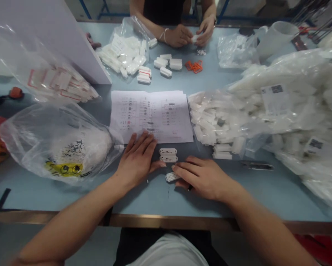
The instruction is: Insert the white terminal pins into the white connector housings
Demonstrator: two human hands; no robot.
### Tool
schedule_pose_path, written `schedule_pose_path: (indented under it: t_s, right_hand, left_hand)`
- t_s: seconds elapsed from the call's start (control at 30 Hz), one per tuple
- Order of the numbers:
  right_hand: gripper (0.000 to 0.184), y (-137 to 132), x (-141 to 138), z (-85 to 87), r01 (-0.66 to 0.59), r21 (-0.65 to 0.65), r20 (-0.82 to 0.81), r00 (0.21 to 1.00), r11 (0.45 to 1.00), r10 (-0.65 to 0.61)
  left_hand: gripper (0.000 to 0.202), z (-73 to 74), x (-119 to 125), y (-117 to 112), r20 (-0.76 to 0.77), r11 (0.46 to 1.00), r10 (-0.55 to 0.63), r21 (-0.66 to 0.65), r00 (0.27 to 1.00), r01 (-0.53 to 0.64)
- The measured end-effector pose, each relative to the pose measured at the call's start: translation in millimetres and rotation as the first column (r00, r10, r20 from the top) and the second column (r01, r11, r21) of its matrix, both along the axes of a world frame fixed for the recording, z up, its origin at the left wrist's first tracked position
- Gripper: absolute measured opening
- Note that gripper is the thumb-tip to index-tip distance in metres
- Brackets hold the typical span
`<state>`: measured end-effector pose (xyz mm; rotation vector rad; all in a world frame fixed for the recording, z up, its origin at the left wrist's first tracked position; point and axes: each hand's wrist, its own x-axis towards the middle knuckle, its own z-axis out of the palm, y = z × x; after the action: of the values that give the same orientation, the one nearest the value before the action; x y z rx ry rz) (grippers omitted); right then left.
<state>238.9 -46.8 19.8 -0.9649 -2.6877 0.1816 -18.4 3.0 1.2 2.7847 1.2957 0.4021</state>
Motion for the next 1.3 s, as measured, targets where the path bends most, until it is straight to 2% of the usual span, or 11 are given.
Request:
schedule_pose_path:
  t_s: [0.13, 0.23, 0.43, 0.6, 0.73, 0.83, 0.93, 1.03, 1.13, 1.2, 1.3]
  right_hand:
    - [0.026, 3, 4, 4.5, 0.041, -0.033, 0.013, 0.999, 0.999, -0.04]
    - [0.014, 3, 3, 5.6, 0.066, -0.072, 0.048, 0.997, 0.995, -0.063]
    - [0.014, 3, 0, -2.6, 0.096, -0.042, 0.045, 0.995, 0.995, -0.094]
    - [0.02, 8, 9, -5.6, 0.13, -0.077, -0.06, 0.989, 0.989, -0.135]
    - [0.029, 10, 12, -3.0, 0.109, -0.151, -0.075, 0.99, 0.983, -0.121]
    - [0.028, 8, 7, -1.9, 0.074, -0.175, -0.01, 0.997, 0.982, -0.077]
    - [0.021, 6, 0, -1.8, 0.073, -0.205, 0.025, 0.997, 0.976, -0.069]
    - [0.023, 6, -1, -1.2, 0.101, -0.265, -0.005, 0.994, 0.959, -0.106]
    - [0.024, 8, 0, 0.3, 0.071, -0.35, -0.083, 0.991, 0.934, -0.107]
    - [0.025, 8, -1, 1.7, 0.03, -0.401, -0.135, 0.986, 0.916, -0.092]
    - [0.027, 9, -3, 3.6, 0.014, -0.447, -0.138, 0.987, 0.894, -0.084]
  left_hand:
    - [0.046, 6.9, 0, 0, 0.074, 0.998, 0.023, 0.052, 0.997, -0.027]
    - [0.032, 10.3, 0, 0, 0.144, 0.99, 0.058, 0.118, 0.988, -0.075]
    - [0.027, 17.4, 1, 3, 0.229, 0.979, 0.105, 0.149, 0.968, -0.142]
    - [0.028, 49.3, -21, -1, 0.308, 0.945, 0.176, 0.213, 0.935, -0.248]
    - [0.029, 80.9, -51, -6, 0.244, 0.902, 0.306, 0.235, 0.92, -0.362]
    - [0.038, 91.7, -60, -15, 0.166, 0.914, 0.349, 0.156, 0.922, -0.374]
    - [0.035, 84.2, -50, -28, 0.136, 0.945, 0.298, 0.096, 0.945, -0.312]
    - [0.028, 62.2, -28, -43, 0.123, 0.994, 0.105, -0.007, 0.987, -0.105]
    - [0.033, 37.2, -6, -53, 0.092, 0.99, -0.033, -0.134, 0.995, 0.046]
    - [0.039, 24.4, 4, -57, 0.101, 0.982, -0.076, -0.166, 0.992, 0.092]
    - [0.03, 14.3, 13, -57, 0.121, 0.98, -0.085, -0.167, 0.989, 0.105]
